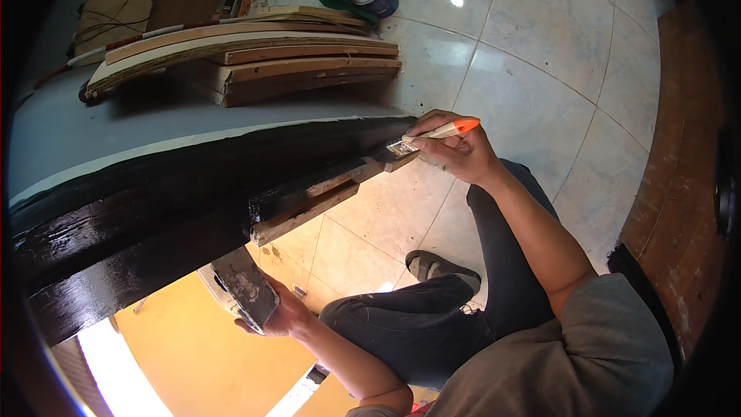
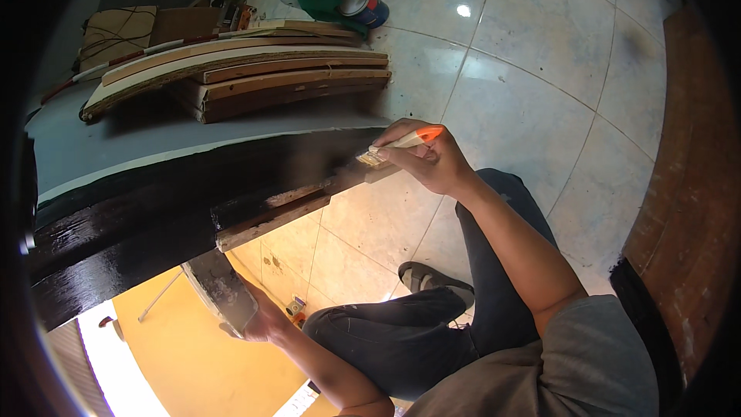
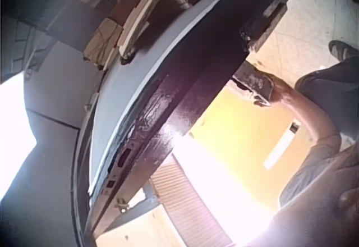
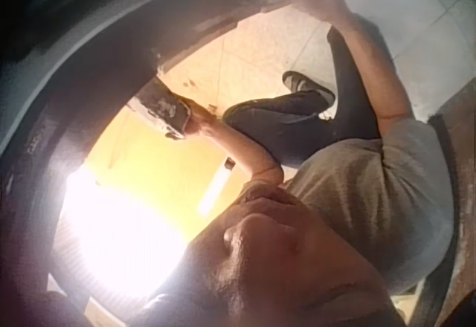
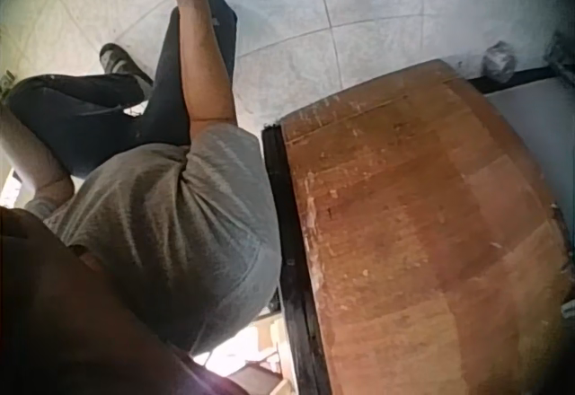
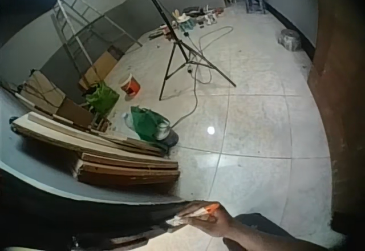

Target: The person paints the edge of a wooden door frame using black paint and a brush, dipping the brush into a container of paint.

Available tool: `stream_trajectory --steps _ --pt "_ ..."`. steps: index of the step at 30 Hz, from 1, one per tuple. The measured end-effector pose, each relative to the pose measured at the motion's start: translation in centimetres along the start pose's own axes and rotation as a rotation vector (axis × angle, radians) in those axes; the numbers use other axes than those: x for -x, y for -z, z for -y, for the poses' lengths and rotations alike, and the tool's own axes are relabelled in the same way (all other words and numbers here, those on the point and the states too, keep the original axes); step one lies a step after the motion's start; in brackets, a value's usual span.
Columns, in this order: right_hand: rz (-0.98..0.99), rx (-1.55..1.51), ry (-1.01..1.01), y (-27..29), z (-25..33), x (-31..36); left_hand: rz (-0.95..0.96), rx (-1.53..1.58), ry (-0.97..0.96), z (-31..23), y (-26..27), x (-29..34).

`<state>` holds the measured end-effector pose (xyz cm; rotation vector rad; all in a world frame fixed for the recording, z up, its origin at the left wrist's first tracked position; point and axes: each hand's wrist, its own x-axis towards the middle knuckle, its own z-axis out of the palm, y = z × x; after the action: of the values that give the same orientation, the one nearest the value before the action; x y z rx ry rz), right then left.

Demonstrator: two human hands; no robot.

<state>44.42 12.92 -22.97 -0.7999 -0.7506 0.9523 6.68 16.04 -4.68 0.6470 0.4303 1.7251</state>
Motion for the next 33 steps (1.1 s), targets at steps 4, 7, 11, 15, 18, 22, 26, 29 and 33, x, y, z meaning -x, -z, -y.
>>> stream_trajectory --steps 4,7,11,15,18,22,26,29,33 --pt "-0.089 -0.206 0.035 -1.6 1.4 -0.5 -0.020 0.003 0.006 -0.1 0.7 0.0" --pt "-0.050 -0.320 -0.074 -2.1 1.5 0.0 -0.003 -0.030 -0.002 0.0 0.5 0.0" --pt "-0.091 -0.131 -0.133 -1.1 -0.3 0.5 -0.006 -0.059 0.015 0.1 0.1 -0.1" --pt "-0.191 -0.245 -0.101 -1.9 1.2 0.5 0.014 -0.030 0.005 0.3 0.2 0.0" --pt "-0.206 0.063 0.148 -3.6 4.4 1.8 0.004 0.064 0.033 0.0 0.2 0.1" --pt "-0.070 0.497 0.572 -5.3 10.5 1.7 -0.068 0.007 -0.031 -0.1 0.5 -0.1" --pt "0.071 0.470 0.771 -9.0 13.1 0.9 -0.062 0.035 0.009 0.0 0.4 -0.1" --pt "0.056 0.580 0.795 -9.3 8.3 0.8 -0.022 0.025 -0.015 0.1 1.0 -0.2" --pt "-0.011 0.678 0.621 -7.5 5.0 2.9 -0.025 -0.043 -0.042 -0.2 0.6 -0.1"
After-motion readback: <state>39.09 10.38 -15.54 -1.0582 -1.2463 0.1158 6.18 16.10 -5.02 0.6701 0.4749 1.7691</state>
